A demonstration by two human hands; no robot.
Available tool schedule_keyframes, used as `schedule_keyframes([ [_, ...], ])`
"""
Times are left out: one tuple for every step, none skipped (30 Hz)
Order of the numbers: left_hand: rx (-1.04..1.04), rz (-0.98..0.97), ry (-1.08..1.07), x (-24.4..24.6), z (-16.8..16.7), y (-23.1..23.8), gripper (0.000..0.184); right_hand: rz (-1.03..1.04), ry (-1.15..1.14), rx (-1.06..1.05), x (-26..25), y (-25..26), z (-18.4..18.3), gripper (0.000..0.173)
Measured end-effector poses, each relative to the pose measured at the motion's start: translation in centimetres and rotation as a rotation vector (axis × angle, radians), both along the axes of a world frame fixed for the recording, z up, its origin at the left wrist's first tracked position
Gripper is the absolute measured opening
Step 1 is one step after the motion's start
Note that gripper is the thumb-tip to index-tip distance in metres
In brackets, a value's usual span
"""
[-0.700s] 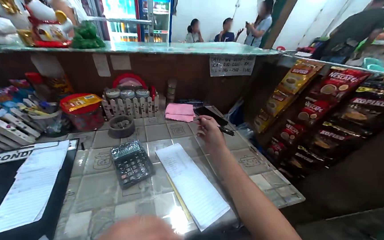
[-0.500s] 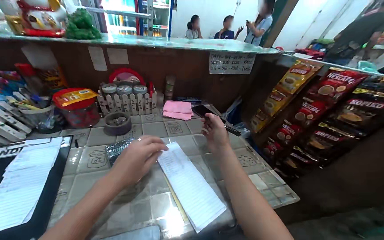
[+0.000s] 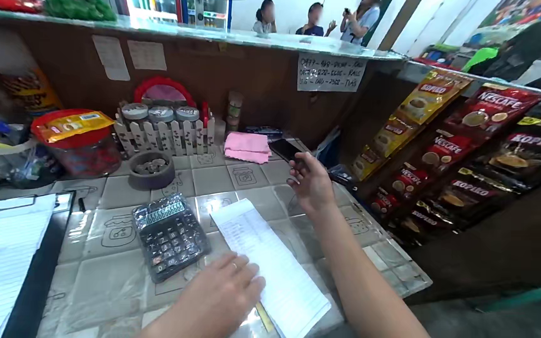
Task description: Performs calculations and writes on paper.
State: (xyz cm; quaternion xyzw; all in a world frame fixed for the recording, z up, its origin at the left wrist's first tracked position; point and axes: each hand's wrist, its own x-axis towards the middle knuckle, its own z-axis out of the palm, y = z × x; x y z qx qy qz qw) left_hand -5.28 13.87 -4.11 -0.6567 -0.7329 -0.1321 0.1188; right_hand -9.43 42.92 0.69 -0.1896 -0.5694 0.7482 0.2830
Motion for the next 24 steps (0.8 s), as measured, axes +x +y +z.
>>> schedule_keyframes([
  [0.005, -0.005, 0.018, 0.3, -0.1, 0.0, 0.029, 0.003, -0.006, 0.005, -0.1, -0.1, -0.1, 0.025],
  [0.01, -0.003, 0.036, 0.5, -0.1, 0.0, 0.029, 0.007, -0.014, 0.011, -0.1, -0.2, -0.1, 0.028],
  [0.011, 0.003, 0.051, 0.7, 0.0, 0.0, 0.03, 0.016, -0.018, 0.014, -0.2, -0.3, -0.2, 0.032],
  [0.015, 0.006, 0.065, 0.8, 0.0, 0.0, 0.03, 0.033, -0.025, 0.023, -0.3, -0.4, -0.3, 0.035],
  [0.018, 0.006, 0.075, 0.9, 0.1, 0.0, 0.031, 0.054, -0.036, 0.035, -0.4, -0.5, -0.4, 0.038],
  [0.014, 0.005, 0.08, 0.9, 0.1, -0.1, 0.031, 0.073, -0.047, 0.045, -0.5, -0.6, -0.5, 0.041],
  [0.011, 0.005, 0.083, 1.0, 0.2, -0.1, 0.032, 0.088, -0.057, 0.051, -0.5, -0.8, -0.5, 0.044],
  [0.008, 0.005, 0.082, 1.0, 0.2, -0.1, 0.032, 0.1, -0.06, 0.063, -0.6, -1.0, -0.6, 0.045],
  [0.006, 0.006, 0.076, 1.1, 0.2, -0.1, 0.033, 0.111, -0.061, 0.079, -0.6, -1.1, -0.6, 0.047],
  [0.008, 0.008, 0.065, 1.2, 0.2, -0.1, 0.032, 0.118, -0.065, 0.106, -0.7, -1.3, -0.7, 0.049],
  [0.008, 0.012, 0.046, 1.3, 0.2, -0.2, 0.031, 0.124, -0.066, 0.133, -0.7, -1.5, -0.7, 0.052],
  [-0.005, 0.023, 0.02, 1.5, 0.4, -0.2, 0.029, 0.129, -0.07, 0.156, -0.7, -1.6, -0.8, 0.054],
  [-0.032, 0.046, -0.019, 1.8, 0.6, -0.2, 0.028, 0.134, -0.072, 0.179, -0.8, -1.7, -0.8, 0.056],
  [-0.072, 0.08, -0.076, 2.1, 0.9, -0.2, 0.029, 0.142, -0.074, 0.197, -0.8, -1.8, -0.9, 0.057],
  [-0.124, 0.12, -0.133, 2.4, 1.3, -0.3, 0.033, 0.148, -0.077, 0.211, -0.8, -1.7, -1.0, 0.058],
  [-0.18, 0.164, -0.18, 2.6, 1.9, -0.4, 0.04, 0.15, -0.079, 0.219, -0.9, -1.7, -1.1, 0.058],
  [-0.238, 0.216, -0.22, 3.0, 2.6, -0.6, 0.048, 0.152, -0.078, 0.225, -0.9, -1.6, -1.2, 0.058],
  [-0.292, 0.27, -0.263, 3.4, 3.6, -1.1, 0.054, 0.155, -0.073, 0.231, -0.9, -1.6, -1.3, 0.058],
  [-0.325, 0.326, -0.291, 3.9, 4.7, -1.7, 0.058, 0.157, -0.066, 0.24, -0.9, -1.6, -1.4, 0.058],
  [-0.297, 0.397, -0.29, 4.3, 5.5, -2.5, 0.059, 0.156, -0.063, 0.261, -0.9, -1.7, -1.4, 0.057],
  [-0.228, 0.484, -0.26, 4.8, 5.7, -3.6, 0.061, 0.156, -0.066, 0.299, -0.9, -1.9, -1.3, 0.056],
  [-0.166, 0.583, -0.224, 5.1, 5.5, -4.9, 0.065, 0.164, -0.063, 0.358, -1.0, -2.1, -1.4, 0.053],
  [-0.115, 0.684, -0.203, 5.1, 5.1, -6.2, 0.069, 0.18, -0.048, 0.44, -1.0, -2.2, -1.7, 0.049],
  [-0.068, 0.774, -0.193, 4.8, 4.4, -7.4, 0.072, 0.204, -0.029, 0.534, -0.9, -2.3, -1.9, 0.044],
])
